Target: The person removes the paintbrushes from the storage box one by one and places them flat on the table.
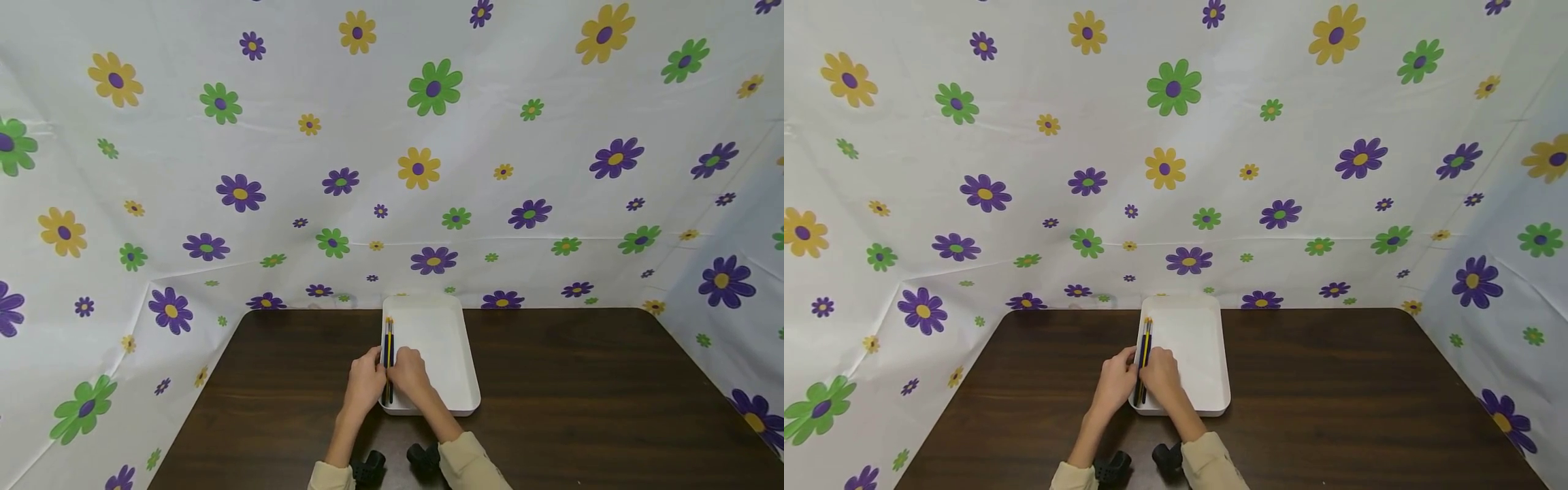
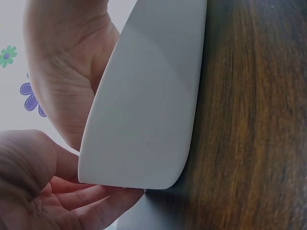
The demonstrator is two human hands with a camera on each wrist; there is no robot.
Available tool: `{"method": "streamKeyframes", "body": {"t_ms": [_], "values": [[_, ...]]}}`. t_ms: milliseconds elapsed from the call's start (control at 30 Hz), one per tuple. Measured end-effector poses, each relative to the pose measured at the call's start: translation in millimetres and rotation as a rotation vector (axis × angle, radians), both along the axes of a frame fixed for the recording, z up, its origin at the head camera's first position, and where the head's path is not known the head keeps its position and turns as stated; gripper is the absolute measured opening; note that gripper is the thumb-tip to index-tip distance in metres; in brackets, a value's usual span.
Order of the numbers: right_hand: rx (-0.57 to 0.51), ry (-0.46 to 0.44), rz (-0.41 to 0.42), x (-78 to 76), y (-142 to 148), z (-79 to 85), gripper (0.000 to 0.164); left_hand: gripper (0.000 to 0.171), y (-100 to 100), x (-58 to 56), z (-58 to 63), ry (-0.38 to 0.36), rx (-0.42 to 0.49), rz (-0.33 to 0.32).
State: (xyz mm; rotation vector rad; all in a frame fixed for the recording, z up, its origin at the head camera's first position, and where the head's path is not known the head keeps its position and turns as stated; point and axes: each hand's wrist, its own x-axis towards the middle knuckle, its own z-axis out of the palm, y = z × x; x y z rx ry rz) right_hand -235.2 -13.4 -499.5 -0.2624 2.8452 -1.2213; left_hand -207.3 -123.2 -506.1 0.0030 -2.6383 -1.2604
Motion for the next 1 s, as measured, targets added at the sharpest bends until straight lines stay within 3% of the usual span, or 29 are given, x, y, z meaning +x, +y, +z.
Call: {"method": "streamKeyframes", "body": {"t_ms": [133, 400, 600, 1000], "values": [[0.008, -0.045, -0.022, -2.6, 1, 2.9, 0.016, 0.033, 1, -0.1, 2.3, -0.003, 0.008, -0.004], [0.002, -0.021, -0.07, -1.4, 3, -2.5, 0.02, 0.033, 3, 0.1, 2.4, 0.001, 0.006, -0.013], [-0.086, -0.023, -0.082, 0.1, 11, -2.3, 0.018, 0.032, 4, 1.4, 2.9, 0.041, -0.01, -0.001], [-0.187, -0.009, -0.065, 4.8, 35, -3.7, 0.02, 0.034, 2, 2.8, 1.7, -0.004, 0.009, 0.022]]}}
